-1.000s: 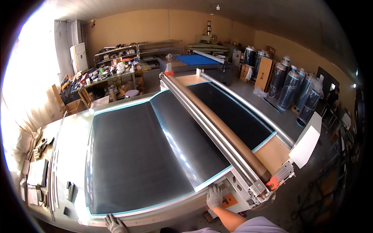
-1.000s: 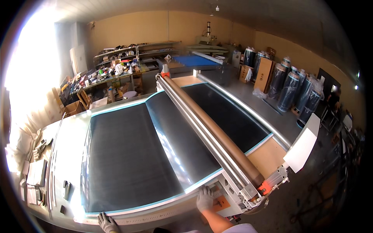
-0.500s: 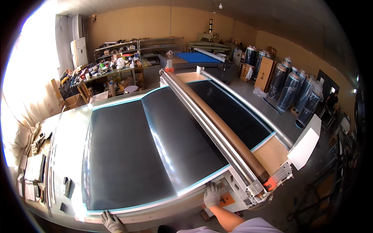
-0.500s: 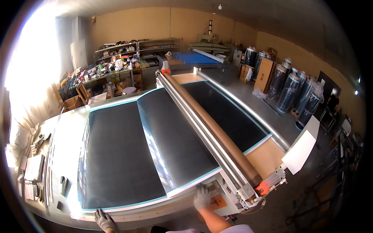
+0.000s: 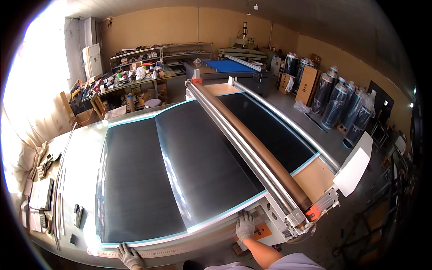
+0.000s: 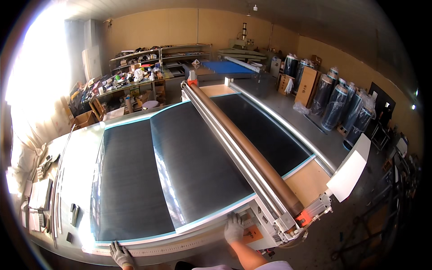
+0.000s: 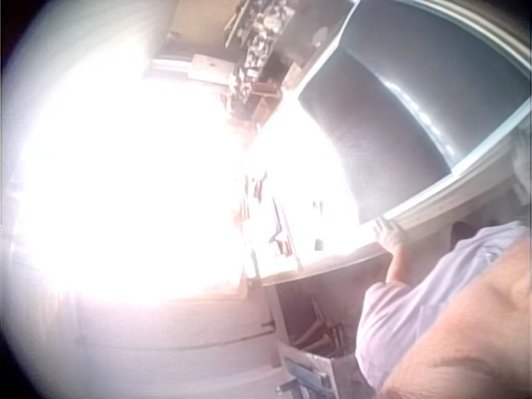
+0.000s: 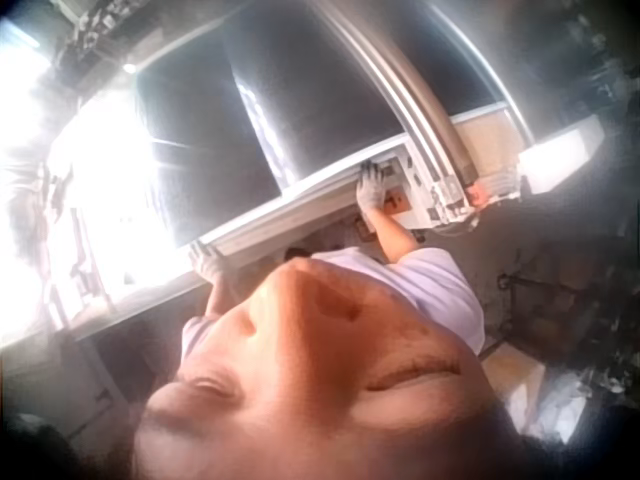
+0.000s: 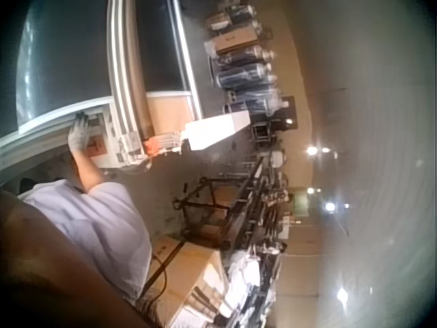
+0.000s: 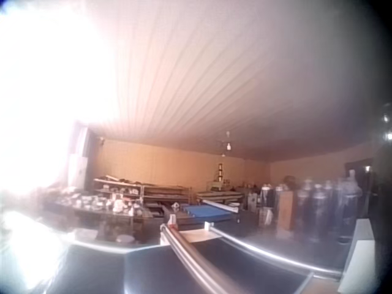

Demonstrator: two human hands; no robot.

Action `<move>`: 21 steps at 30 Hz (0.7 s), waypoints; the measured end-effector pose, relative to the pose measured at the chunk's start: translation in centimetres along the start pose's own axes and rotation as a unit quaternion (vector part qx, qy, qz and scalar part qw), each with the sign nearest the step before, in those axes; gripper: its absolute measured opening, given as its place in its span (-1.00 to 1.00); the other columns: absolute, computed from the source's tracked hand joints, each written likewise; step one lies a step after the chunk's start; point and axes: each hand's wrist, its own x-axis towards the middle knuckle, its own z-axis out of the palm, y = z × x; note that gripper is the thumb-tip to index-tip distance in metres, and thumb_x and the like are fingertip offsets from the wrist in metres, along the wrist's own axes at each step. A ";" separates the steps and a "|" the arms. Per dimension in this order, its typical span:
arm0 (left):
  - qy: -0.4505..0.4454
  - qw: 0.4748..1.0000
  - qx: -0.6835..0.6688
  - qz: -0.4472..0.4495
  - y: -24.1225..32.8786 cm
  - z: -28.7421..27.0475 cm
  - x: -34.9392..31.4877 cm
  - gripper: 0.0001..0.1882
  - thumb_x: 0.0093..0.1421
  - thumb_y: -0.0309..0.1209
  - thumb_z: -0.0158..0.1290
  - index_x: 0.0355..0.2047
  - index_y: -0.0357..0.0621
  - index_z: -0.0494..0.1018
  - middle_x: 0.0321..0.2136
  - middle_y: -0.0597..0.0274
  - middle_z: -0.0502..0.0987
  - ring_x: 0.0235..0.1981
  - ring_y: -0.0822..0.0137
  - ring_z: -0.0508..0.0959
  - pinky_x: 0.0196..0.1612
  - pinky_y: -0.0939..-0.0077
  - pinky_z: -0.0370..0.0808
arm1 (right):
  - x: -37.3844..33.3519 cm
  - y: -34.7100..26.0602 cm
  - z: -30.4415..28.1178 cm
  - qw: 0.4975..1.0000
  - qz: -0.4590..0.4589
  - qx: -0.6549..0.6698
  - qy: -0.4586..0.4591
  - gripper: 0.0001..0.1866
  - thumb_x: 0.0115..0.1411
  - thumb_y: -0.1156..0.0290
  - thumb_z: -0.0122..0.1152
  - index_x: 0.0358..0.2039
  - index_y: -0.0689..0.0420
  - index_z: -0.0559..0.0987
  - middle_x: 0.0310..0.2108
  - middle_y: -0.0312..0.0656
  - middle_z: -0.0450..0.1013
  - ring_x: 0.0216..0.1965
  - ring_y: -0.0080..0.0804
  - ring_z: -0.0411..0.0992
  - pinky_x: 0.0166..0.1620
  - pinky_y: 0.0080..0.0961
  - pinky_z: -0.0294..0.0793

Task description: The person aligns a large sheet of dark window film on a glass pane using a cutting machine, then uses a squeegee to smooth the film and remove air bubbles. They later consult a notebook and operate a control panel on a second machine.

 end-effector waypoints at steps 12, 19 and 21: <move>-0.011 1.000 -0.003 -0.006 0.1 -0.2 0.0 -0.42 0.27 -0.26 0.02 0.28 -0.16 0.31 0.35 0.00 0.25 0.39 -0.06 0.15 0.44 0.06 0.03 | 0.0 -0.1 -0.2 1.000 -0.011 -0.002 0.022 -0.50 0.25 0.32 0.02 0.20 0.18 0.44 0.30 -0.05 0.27 0.33 0.03 0.18 0.36 -0.01 0.11; -0.014 1.000 -0.002 -0.007 0.2 -0.4 -0.1 -0.42 0.28 -0.26 0.01 0.30 -0.15 0.30 0.35 0.00 0.24 0.40 -0.06 0.13 0.44 0.06 0.03 | 0.0 0.0 0.0 1.000 -0.013 -0.003 0.027 -0.52 0.25 0.32 0.02 0.18 0.17 0.46 0.30 -0.05 0.27 0.32 0.01 0.18 0.37 -0.01 0.11; -0.018 1.000 -0.001 -0.009 0.3 -0.5 -0.1 -0.42 0.29 -0.26 0.01 0.30 -0.15 0.29 0.35 0.00 0.24 0.40 -0.06 0.13 0.44 0.06 0.03 | 0.0 -0.1 -0.1 1.000 -0.012 -0.002 0.025 -0.52 0.25 0.32 0.02 0.18 0.16 0.46 0.30 -0.05 0.27 0.33 0.00 0.18 0.38 -0.01 0.10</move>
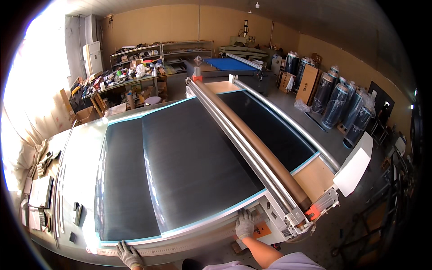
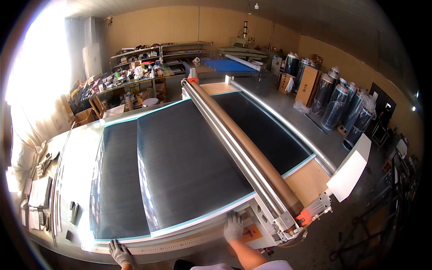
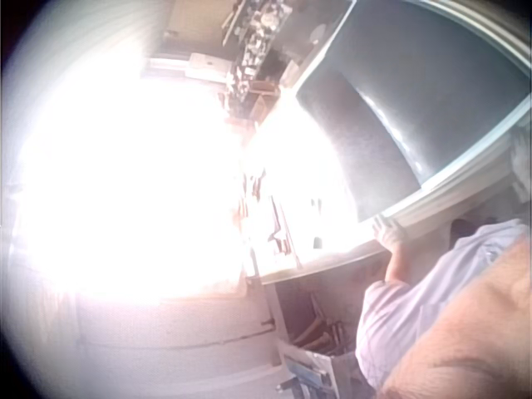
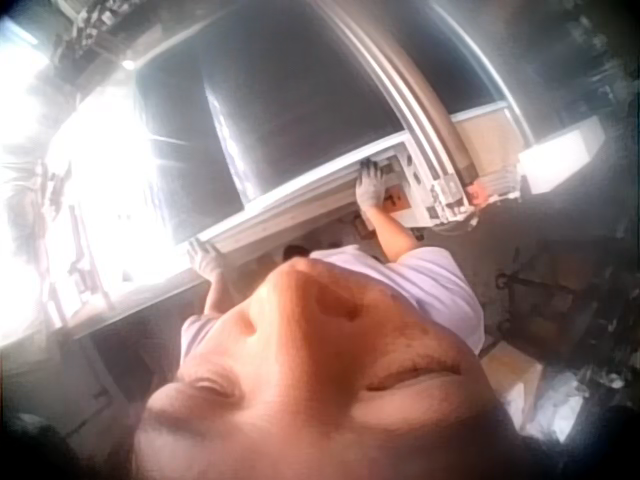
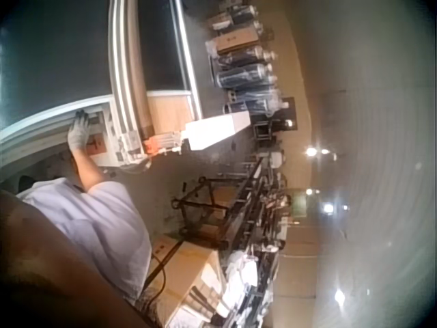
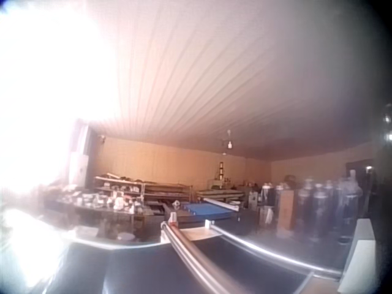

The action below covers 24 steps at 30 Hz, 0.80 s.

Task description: The person aligns a large sheet of dark window film on a glass pane using a cutting machine, then uses a squeegee to smooth the film and remove air bubbles. They later consult a notebook and operate a control panel on a second machine.

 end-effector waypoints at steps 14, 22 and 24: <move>-0.002 1.000 0.003 0.005 0.0 0.1 0.0 -0.42 0.29 -0.27 0.00 0.30 -0.16 0.29 0.35 0.01 0.23 0.40 -0.06 0.12 0.44 0.06 0.02 | 0.0 0.2 0.2 1.000 0.005 0.000 -0.005 -0.52 0.27 0.29 0.01 0.18 0.16 0.46 0.31 -0.06 0.26 0.34 0.00 0.17 0.38 -0.02 0.10; -0.003 1.000 0.015 0.003 -0.3 0.1 0.1 -0.31 0.28 -0.25 0.01 0.37 -0.20 0.14 0.37 -0.05 0.19 0.39 -0.07 0.14 0.43 0.08 0.04 | 0.0 0.1 0.2 1.000 0.001 0.000 -0.008 -0.50 0.27 0.29 0.00 0.20 0.16 0.44 0.31 -0.05 0.27 0.33 0.01 0.17 0.36 -0.02 0.11; 0.002 1.000 0.017 0.004 -0.5 0.4 0.3 -0.28 0.28 -0.25 0.02 0.40 -0.19 0.09 0.38 -0.06 0.17 0.39 -0.06 0.14 0.43 0.08 0.04 | 0.0 0.1 0.2 1.000 0.000 -0.002 -0.007 -0.50 0.27 0.30 0.00 0.21 0.16 0.43 0.30 -0.05 0.27 0.32 0.02 0.18 0.36 -0.02 0.11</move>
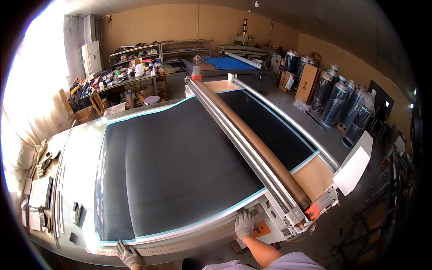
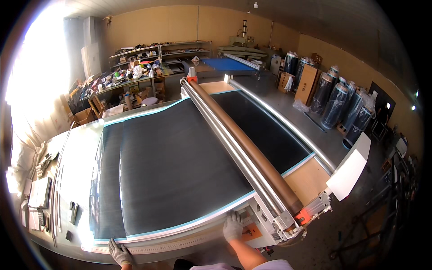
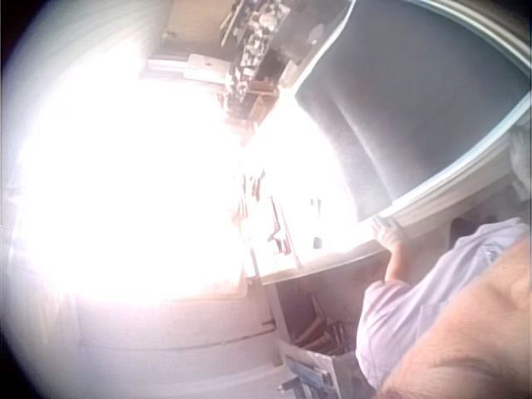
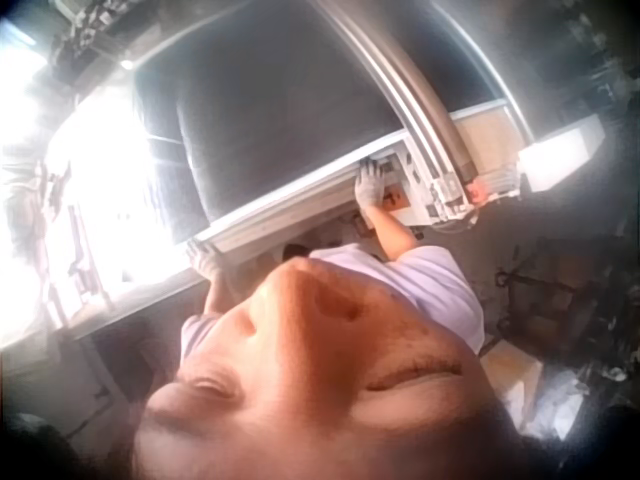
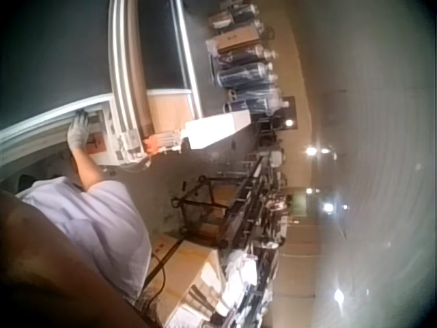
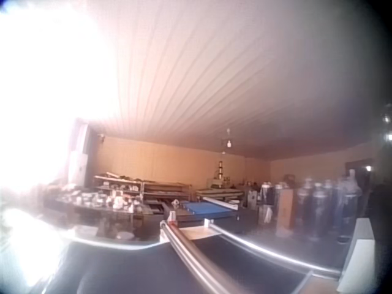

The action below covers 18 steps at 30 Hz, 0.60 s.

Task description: The person aligns a large sheet of dark window film on a glass pane using a cutting machine, then uses a squeegee to smooth the film and remove air bubbles. They later consult a notebook and operate a control panel on a second machine.

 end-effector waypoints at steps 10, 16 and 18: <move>0.015 1.000 0.006 0.013 -0.1 0.5 0.1 -0.25 0.26 -0.29 0.02 0.42 -0.13 0.05 0.41 -0.07 0.08 0.40 -0.05 0.13 0.43 0.08 0.05 | 0.1 0.0 -0.2 1.000 -0.002 -0.002 0.011 -0.50 0.24 0.29 0.04 0.19 0.15 0.44 0.27 -0.06 0.30 0.31 0.00 0.19 0.36 -0.03 0.11; 0.004 1.000 0.002 0.006 0.2 0.1 0.1 -0.26 0.28 -0.28 0.01 0.43 -0.08 0.05 0.43 -0.04 0.06 0.41 -0.05 0.12 0.43 0.09 0.04 | 0.1 0.0 -0.1 1.000 -0.003 0.003 0.009 -0.50 0.24 0.30 0.04 0.19 0.16 0.44 0.28 -0.06 0.29 0.31 0.00 0.18 0.36 -0.04 0.11; 0.002 1.000 0.000 0.005 0.2 0.2 0.1 -0.26 0.28 -0.27 0.00 0.43 -0.06 0.05 0.43 -0.02 0.05 0.41 -0.04 0.11 0.43 0.09 0.04 | 0.0 0.0 -0.2 1.000 -0.001 0.001 0.007 -0.50 0.25 0.30 0.04 0.19 0.16 0.44 0.28 -0.06 0.29 0.31 0.00 0.18 0.36 -0.04 0.11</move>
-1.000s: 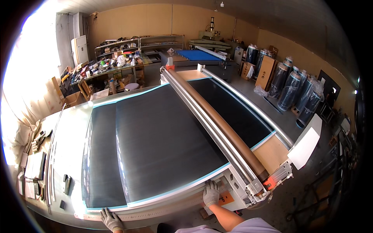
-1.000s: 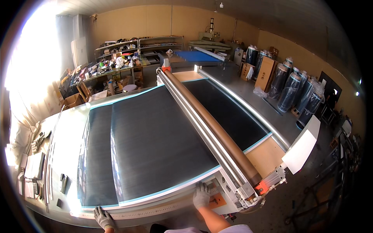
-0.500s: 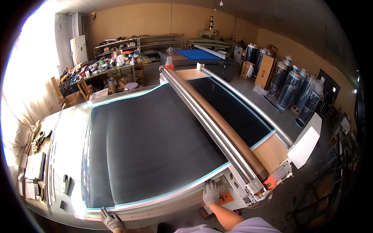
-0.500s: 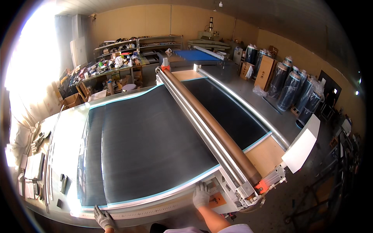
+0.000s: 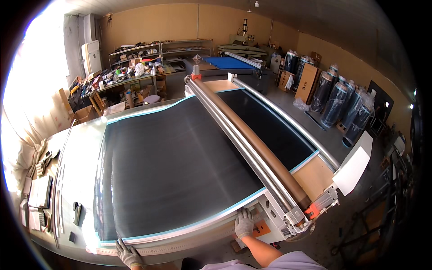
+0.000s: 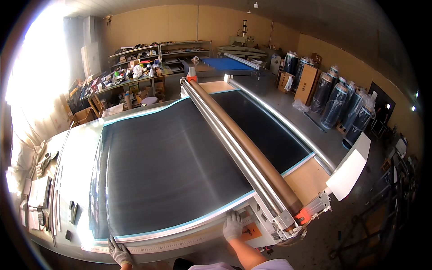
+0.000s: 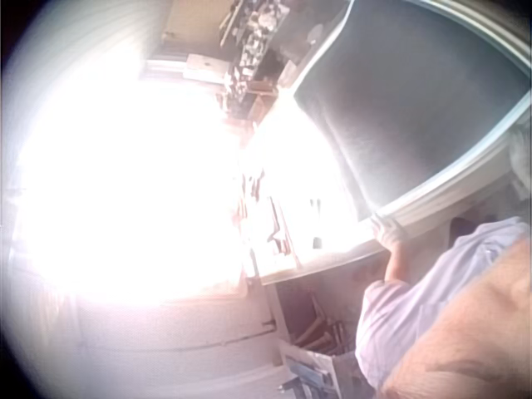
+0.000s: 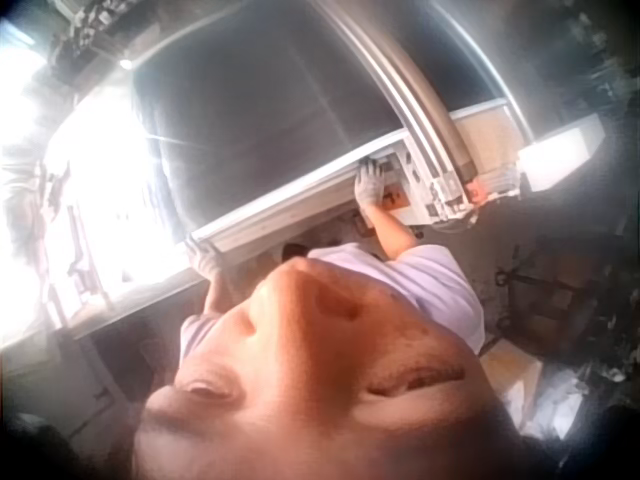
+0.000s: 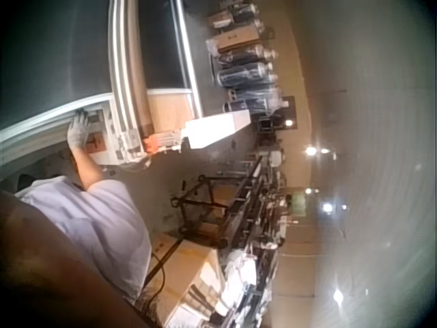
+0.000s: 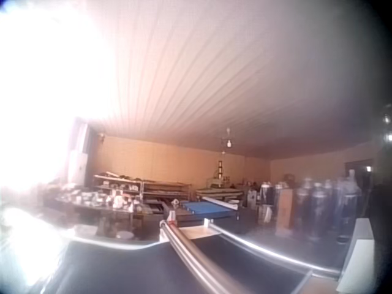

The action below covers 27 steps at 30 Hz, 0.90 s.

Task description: The person aligns a large sheet of dark window film on a glass pane using a cutting machine, then uses a squeegee to smooth the film and remove air bubbles. They later consult a notebook and operate a control panel on a second machine.

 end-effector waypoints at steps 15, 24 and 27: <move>-0.012 1.000 0.006 -0.021 0.3 -0.6 -0.1 -0.33 0.30 -0.26 -0.01 0.41 -0.03 0.14 0.44 0.03 0.06 0.45 -0.04 0.02 0.47 0.12 -0.04 | 0.0 -0.2 0.1 1.000 0.002 0.007 -0.017 -0.49 0.27 0.31 -0.01 0.22 0.16 0.41 0.31 -0.06 0.27 0.34 0.00 0.15 0.39 -0.05 0.08; -0.023 0.999 0.004 -0.028 0.5 -0.8 -0.1 -0.31 0.30 -0.26 0.00 0.41 -0.05 0.12 0.44 0.05 0.06 0.45 -0.03 0.01 0.48 0.12 -0.07 | 0.1 -0.5 -0.4 1.000 0.007 -0.002 -0.025 -0.48 0.28 0.31 -0.02 0.24 0.17 0.39 0.32 -0.07 0.25 0.35 -0.02 0.14 0.40 -0.07 0.06; -0.021 0.999 0.001 -0.025 0.4 -0.8 -0.1 -0.30 0.30 -0.26 -0.01 0.42 -0.06 0.11 0.44 0.05 0.06 0.45 -0.03 0.02 0.48 0.12 -0.06 | 0.1 -0.4 -0.2 1.000 0.005 -0.003 -0.019 -0.49 0.29 0.31 -0.02 0.24 0.16 0.39 0.31 -0.07 0.26 0.34 -0.01 0.15 0.39 -0.06 0.07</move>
